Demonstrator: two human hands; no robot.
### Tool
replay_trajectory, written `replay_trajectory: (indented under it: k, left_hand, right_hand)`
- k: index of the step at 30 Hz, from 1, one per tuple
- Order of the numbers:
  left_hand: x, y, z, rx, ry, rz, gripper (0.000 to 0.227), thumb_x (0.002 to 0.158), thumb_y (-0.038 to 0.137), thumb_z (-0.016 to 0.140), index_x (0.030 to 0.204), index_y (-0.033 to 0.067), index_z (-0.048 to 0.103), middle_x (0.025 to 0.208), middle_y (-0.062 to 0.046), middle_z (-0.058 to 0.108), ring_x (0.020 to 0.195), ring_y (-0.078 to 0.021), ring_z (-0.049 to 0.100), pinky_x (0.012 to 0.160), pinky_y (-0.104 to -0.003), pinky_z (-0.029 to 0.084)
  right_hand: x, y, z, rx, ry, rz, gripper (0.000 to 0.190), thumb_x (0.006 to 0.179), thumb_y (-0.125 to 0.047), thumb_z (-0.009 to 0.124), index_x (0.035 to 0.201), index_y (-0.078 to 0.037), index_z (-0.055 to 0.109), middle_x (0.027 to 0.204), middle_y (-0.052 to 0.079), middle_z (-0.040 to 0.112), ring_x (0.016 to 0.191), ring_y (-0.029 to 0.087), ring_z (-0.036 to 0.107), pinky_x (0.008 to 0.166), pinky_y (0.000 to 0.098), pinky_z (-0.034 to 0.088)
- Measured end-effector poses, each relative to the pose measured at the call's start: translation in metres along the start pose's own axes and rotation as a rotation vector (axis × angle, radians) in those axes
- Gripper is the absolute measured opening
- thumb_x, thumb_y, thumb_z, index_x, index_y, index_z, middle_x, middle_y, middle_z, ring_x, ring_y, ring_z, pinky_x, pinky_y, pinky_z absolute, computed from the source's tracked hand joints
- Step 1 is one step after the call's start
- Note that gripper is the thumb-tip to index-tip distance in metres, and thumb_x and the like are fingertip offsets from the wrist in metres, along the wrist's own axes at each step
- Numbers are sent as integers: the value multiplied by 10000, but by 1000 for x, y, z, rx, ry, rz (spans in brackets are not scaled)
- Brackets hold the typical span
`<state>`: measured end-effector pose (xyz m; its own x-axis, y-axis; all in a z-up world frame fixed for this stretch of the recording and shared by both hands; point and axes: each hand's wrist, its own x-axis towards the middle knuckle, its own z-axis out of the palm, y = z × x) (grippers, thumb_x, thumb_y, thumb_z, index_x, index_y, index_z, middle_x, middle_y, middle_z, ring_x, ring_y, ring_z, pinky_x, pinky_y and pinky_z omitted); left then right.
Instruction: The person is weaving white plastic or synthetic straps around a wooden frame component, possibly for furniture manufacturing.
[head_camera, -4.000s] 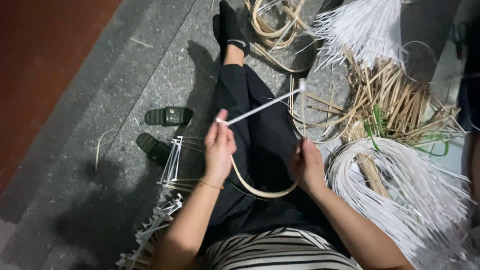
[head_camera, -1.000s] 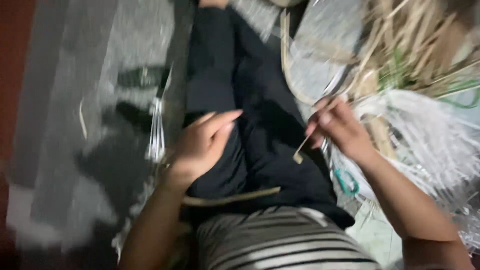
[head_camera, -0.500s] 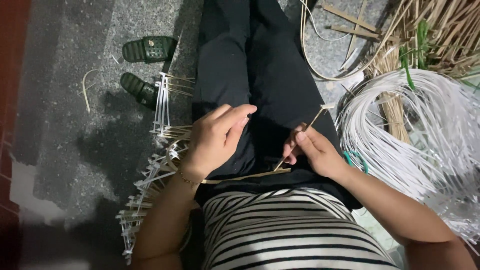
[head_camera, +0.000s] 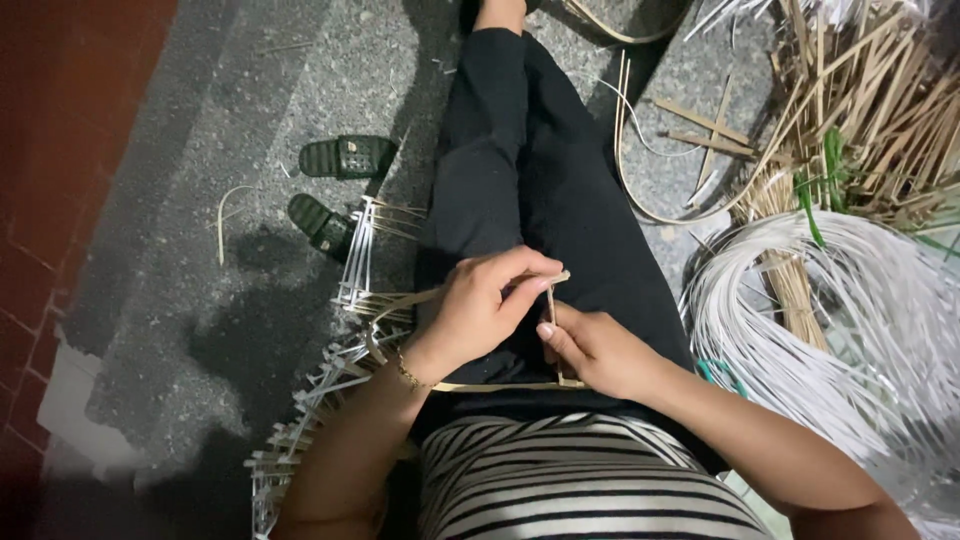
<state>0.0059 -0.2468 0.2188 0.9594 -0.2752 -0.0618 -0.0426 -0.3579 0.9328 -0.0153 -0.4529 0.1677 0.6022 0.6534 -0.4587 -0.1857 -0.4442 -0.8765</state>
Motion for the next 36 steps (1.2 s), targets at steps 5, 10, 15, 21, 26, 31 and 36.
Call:
replay_trajectory:
  k: [5,10,15,21,26,31,36]
  left_hand:
    - [1,-2,-3,-6,-34,32,159,993,100,656,1132,51,716,1061,-92,785,954,-195,789,790,-273,610]
    - [-3,-11,1,-66,-36,-59,165,998,110,649,1128,40,725,1062,-96,792,943,-170,793,778,-269,615]
    - [-7,-14,2,-146,-80,-86,173,999,85,637,1125,0,720,1052,-108,792,947,-146,771,790,-273,605]
    - [-5,-16,6,-52,-123,-47,150,972,68,669,1091,-4,726,949,-96,791,831,-138,766,709,-262,584]
    - [-1,-8,7,208,35,-40,107,939,70,710,1025,9,730,946,-110,769,724,-139,730,606,-263,547]
    - [-1,-14,8,253,4,56,179,913,61,728,1082,7,704,909,-87,734,700,-121,675,612,-263,540]
    - [0,-16,11,317,23,85,192,901,48,750,1085,20,705,779,-54,687,611,-118,608,582,-270,511]
  right_hand:
    - [3,-4,3,-28,-6,36,316,1047,-363,447,990,-77,568,696,76,702,604,220,700,604,365,557]
    - [5,-9,9,-44,15,69,304,1048,-355,462,1003,-76,573,693,94,698,594,247,701,597,384,550]
    - [6,-8,16,-45,94,57,274,1032,-338,481,1083,-87,581,736,131,713,667,317,732,628,431,558]
    - [0,6,17,-107,137,-36,290,1059,-323,485,1171,-71,576,877,241,698,834,449,681,710,522,520]
    - [-20,62,-20,-78,566,-305,296,1016,-299,608,1127,-34,676,1000,175,749,913,346,747,800,411,585]
    - [-60,190,-72,-348,813,320,281,927,-312,731,1010,-44,733,931,180,744,813,343,725,721,430,563]
    - [-58,243,-64,-515,825,437,332,887,-373,766,947,-48,741,892,188,735,807,367,709,725,459,551]
